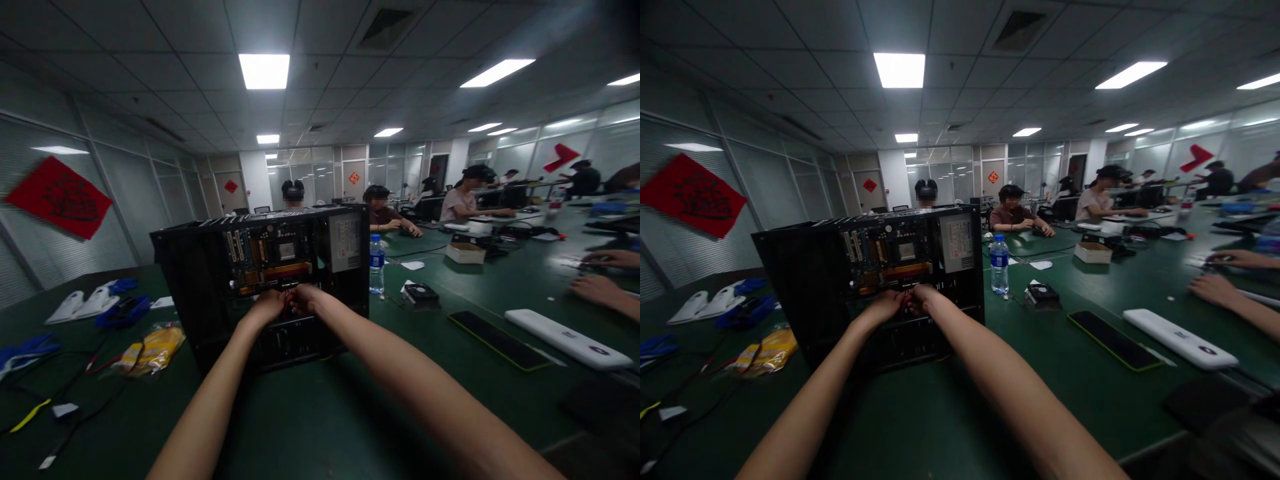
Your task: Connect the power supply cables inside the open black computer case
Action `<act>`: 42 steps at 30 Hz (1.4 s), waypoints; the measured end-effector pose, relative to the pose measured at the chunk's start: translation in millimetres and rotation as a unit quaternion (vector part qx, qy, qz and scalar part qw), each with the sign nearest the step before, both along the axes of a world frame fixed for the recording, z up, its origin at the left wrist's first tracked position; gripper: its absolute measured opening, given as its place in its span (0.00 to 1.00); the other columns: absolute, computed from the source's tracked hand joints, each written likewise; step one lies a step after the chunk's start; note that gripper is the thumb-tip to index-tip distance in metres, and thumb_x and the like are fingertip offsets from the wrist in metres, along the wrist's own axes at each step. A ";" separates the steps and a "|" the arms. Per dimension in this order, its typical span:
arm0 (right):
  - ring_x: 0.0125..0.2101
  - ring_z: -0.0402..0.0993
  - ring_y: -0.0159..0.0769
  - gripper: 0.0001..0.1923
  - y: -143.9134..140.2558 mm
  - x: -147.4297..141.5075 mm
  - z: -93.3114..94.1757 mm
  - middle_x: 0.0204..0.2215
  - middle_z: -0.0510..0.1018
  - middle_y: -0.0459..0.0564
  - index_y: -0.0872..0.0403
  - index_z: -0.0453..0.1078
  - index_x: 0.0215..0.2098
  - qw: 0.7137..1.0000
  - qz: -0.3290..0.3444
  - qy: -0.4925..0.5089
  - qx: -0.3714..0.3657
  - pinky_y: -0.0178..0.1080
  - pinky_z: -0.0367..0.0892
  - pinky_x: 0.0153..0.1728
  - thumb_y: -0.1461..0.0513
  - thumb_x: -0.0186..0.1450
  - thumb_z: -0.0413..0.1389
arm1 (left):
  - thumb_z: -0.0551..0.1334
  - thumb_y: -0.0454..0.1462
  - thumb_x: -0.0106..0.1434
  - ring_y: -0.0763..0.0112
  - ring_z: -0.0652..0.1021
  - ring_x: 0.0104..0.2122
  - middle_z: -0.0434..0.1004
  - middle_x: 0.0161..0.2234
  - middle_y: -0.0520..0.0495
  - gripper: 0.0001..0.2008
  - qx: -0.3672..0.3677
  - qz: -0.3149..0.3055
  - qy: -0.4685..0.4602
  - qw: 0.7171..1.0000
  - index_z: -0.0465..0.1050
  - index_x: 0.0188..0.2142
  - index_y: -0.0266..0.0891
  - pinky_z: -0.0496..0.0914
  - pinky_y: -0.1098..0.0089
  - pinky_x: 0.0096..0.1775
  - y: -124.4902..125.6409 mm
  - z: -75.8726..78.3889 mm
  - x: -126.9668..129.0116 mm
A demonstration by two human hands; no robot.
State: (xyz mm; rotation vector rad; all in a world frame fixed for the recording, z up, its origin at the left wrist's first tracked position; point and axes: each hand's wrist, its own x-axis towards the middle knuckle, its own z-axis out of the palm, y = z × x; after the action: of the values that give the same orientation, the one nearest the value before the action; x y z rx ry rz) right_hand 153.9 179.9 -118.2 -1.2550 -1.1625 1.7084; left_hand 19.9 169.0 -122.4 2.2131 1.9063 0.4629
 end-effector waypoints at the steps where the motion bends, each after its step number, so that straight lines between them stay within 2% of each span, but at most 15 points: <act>1: 0.15 0.61 0.24 0.12 0.5 -1.2 -0.5 0.17 0.66 0.41 0.58 0.68 0.32 1.000 -0.005 -0.005 -0.005 0.28 0.63 0.18 0.62 0.71 0.49 | 0.48 0.44 0.69 0.61 0.80 0.38 0.82 0.39 0.35 0.24 0.000 -0.002 -0.003 1.000 0.79 0.37 0.35 0.64 0.71 0.34 1.1 -1.1 -0.5; 5: 0.28 0.72 0.29 0.12 3.6 -2.9 -1.3 0.34 0.75 0.47 0.58 0.69 0.45 1.000 -0.015 -0.024 -0.001 0.34 0.71 0.28 0.57 0.70 0.54 | 0.48 0.47 0.69 0.62 0.79 0.34 0.82 0.35 0.37 0.26 0.011 -0.018 -0.011 1.000 0.79 0.34 0.34 0.63 0.71 0.32 2.8 -4.0 -2.9; 9: 0.43 0.74 0.39 0.17 9.8 -4.3 -3.4 0.48 0.73 0.54 0.56 0.67 0.53 0.999 -0.001 -0.042 0.027 0.45 0.73 0.42 0.57 0.69 0.55 | 0.47 0.49 0.69 0.63 0.79 0.33 0.82 0.33 0.38 0.27 0.025 -0.036 -0.011 0.999 0.79 0.33 0.35 0.63 0.71 0.32 0.6 -4.6 -4.6; 14: 0.44 0.73 0.39 0.17 16.6 -4.1 -6.8 0.49 0.73 0.53 0.56 0.67 0.53 0.991 0.022 -0.107 0.074 0.46 0.73 0.43 0.57 0.69 0.56 | 0.47 0.50 0.69 0.63 0.79 0.32 0.82 0.31 0.41 0.28 0.029 -0.049 0.008 0.998 0.79 0.32 0.36 0.65 0.71 0.33 -7.3 0.5 -3.4; 18: 0.38 0.76 0.38 0.14 8.1 10.3 -1.7 0.40 0.77 0.56 0.61 0.70 0.46 0.968 0.018 -0.205 0.146 0.41 0.73 0.37 0.59 0.73 0.49 | 0.49 0.49 0.68 0.61 0.80 0.35 0.82 0.34 0.39 0.25 0.072 -0.020 0.042 0.996 0.78 0.33 0.37 0.66 0.69 0.35 -24.0 10.8 1.3; 20: 0.41 0.76 0.43 0.17 -2.2 24.6 2.9 0.39 0.78 0.62 0.63 0.73 0.38 0.943 0.005 -0.260 0.205 0.41 0.70 0.38 0.59 0.73 0.48 | 0.49 0.47 0.68 0.56 0.79 0.39 0.81 0.38 0.36 0.22 0.112 0.014 0.061 0.992 0.78 0.36 0.37 0.67 0.66 0.38 -35.3 14.7 3.8; 22: 0.48 0.72 0.49 0.13 -16.0 40.0 5.8 0.42 0.77 0.65 0.61 0.73 0.33 0.911 -0.005 -0.308 0.274 0.41 0.66 0.45 0.59 0.69 0.55 | 0.47 0.44 0.69 0.51 0.79 0.41 0.80 0.40 0.32 0.22 0.146 0.047 0.075 0.985 0.77 0.39 0.36 0.68 0.62 0.40 -46.1 15.5 5.4; 25: 0.47 0.73 0.51 0.18 -40.2 55.4 1.5 0.42 0.79 0.63 0.58 0.75 0.32 0.868 -0.004 -0.354 0.349 0.42 0.63 0.45 0.54 0.70 0.51 | 0.45 0.43 0.69 0.52 0.79 0.42 0.79 0.43 0.34 0.20 0.165 0.064 0.077 0.981 0.74 0.43 0.38 0.69 0.61 0.40 -56.8 11.5 4.9; 26: 0.46 0.74 0.50 0.19 -48.1 57.3 -2.9 0.42 0.79 0.62 0.58 0.75 0.34 0.840 -0.015 -0.381 0.386 0.42 0.62 0.45 0.54 0.71 0.49 | 0.46 0.44 0.69 0.53 0.79 0.41 0.79 0.43 0.36 0.20 0.164 0.063 0.075 0.982 0.73 0.45 0.39 0.69 0.62 0.39 -58.3 9.6 4.1; 28: 0.40 0.76 0.46 0.22 -62.1 57.5 -15.7 0.40 0.80 0.59 0.56 0.76 0.35 0.733 -0.050 -0.472 0.487 0.40 0.62 0.39 0.54 0.72 0.44 | 0.47 0.47 0.69 0.54 0.80 0.40 0.80 0.42 0.38 0.19 0.154 0.052 0.066 0.984 0.71 0.47 0.42 0.69 0.63 0.37 -58.3 6.0 1.7; 30: 0.33 0.76 0.41 0.24 -71.7 55.6 -31.0 0.34 0.81 0.56 0.56 0.76 0.33 0.646 -0.073 -0.523 0.552 0.39 0.60 0.34 0.55 0.73 0.41 | 0.49 0.51 0.68 0.55 0.80 0.39 0.81 0.41 0.40 0.20 0.132 0.034 0.050 0.989 0.70 0.48 0.43 0.69 0.64 0.37 -55.6 4.0 -0.9; 32: 0.30 0.75 0.38 0.25 -76.1 54.2 -44.4 0.30 0.80 0.53 0.56 0.75 0.30 0.596 -0.084 -0.533 0.595 0.38 0.58 0.32 0.57 0.74 0.40 | 0.51 0.52 0.67 0.56 0.80 0.40 0.81 0.42 0.41 0.21 0.108 0.013 0.037 0.993 0.72 0.45 0.43 0.69 0.65 0.36 -52.4 4.0 -2.9; 35: 0.29 0.73 0.35 0.24 -75.9 54.2 -54.8 0.27 0.79 0.51 0.55 0.74 0.28 0.563 -0.108 -0.523 0.631 0.38 0.56 0.32 0.58 0.73 0.42 | 0.51 0.52 0.66 0.58 0.80 0.39 0.82 0.41 0.42 0.21 0.094 -0.010 0.036 0.995 0.75 0.40 0.43 0.68 0.67 0.36 -51.6 7.1 -4.0; 39: 0.28 0.72 0.33 0.24 -75.1 55.6 -54.3 0.27 0.79 0.51 0.55 0.74 0.26 0.564 -0.128 -0.515 0.633 0.38 0.54 0.31 0.58 0.73 0.43 | 0.49 0.53 0.67 0.60 0.80 0.37 0.83 0.37 0.45 0.23 0.100 -0.042 0.057 0.992 0.79 0.36 0.44 0.68 0.68 0.35 -60.7 11.0 -2.5; 42: 0.29 0.72 0.34 0.24 -77.7 56.6 -52.0 0.28 0.79 0.51 0.56 0.74 0.28 0.564 -0.116 -0.513 0.636 0.38 0.54 0.32 0.57 0.73 0.43 | 0.47 0.52 0.67 0.58 0.80 0.36 0.83 0.36 0.42 0.26 0.127 -0.032 0.086 0.988 0.80 0.35 0.44 0.68 0.67 0.35 -70.4 10.5 0.4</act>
State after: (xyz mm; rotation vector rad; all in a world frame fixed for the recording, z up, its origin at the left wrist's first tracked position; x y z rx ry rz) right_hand 210.5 102.2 -170.2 -1.1361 -2.0660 -0.5256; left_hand 20.2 98.6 -111.9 2.5431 1.9472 0.5482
